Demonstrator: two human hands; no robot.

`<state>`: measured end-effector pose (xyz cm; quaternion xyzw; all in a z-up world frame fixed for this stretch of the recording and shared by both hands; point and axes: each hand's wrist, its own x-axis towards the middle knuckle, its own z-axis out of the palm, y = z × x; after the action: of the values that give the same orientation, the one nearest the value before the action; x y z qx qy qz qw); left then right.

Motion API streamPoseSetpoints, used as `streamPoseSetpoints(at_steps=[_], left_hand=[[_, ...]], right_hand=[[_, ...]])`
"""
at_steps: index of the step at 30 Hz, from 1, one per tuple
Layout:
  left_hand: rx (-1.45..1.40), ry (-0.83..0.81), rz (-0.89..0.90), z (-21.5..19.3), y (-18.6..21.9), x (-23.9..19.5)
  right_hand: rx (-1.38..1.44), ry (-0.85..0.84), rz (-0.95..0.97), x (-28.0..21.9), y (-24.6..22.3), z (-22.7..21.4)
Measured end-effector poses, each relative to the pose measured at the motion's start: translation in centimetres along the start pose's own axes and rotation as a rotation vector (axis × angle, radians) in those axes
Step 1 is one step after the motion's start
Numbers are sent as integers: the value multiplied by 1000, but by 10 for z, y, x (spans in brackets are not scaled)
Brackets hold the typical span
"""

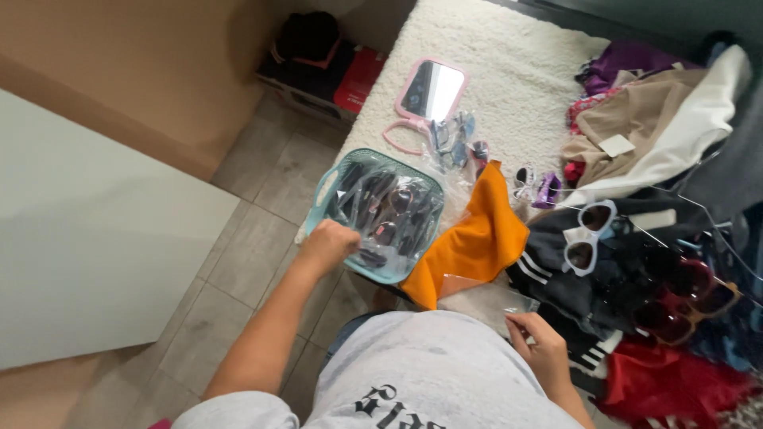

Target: The person cleans multiple pairs of sunglasses using an orange cloth. They pick up each pair from a pile on a white rug, wipe the lenses and frames, and then place them into a light blue basket. The person also handles a small mirror and plastic packaging during the process.

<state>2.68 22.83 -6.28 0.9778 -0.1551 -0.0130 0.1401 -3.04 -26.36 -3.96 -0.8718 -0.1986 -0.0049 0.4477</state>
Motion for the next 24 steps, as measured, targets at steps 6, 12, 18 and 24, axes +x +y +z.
streamPoseSetpoints(at_steps=[6,12,18,24], left_hand=[[327,35,177,41,-17,-6],[343,-15,126,34,-8,-11],[351,-28,184,32,-4,-10],[207,-510,-222,-34,20,23]], right_hand=[[3,90,-74,-1,7,10],[49,90,-4,7,-17,-1],[23,103,-78,12,-11,-7],[25,115,-18,14,-4,-17]])
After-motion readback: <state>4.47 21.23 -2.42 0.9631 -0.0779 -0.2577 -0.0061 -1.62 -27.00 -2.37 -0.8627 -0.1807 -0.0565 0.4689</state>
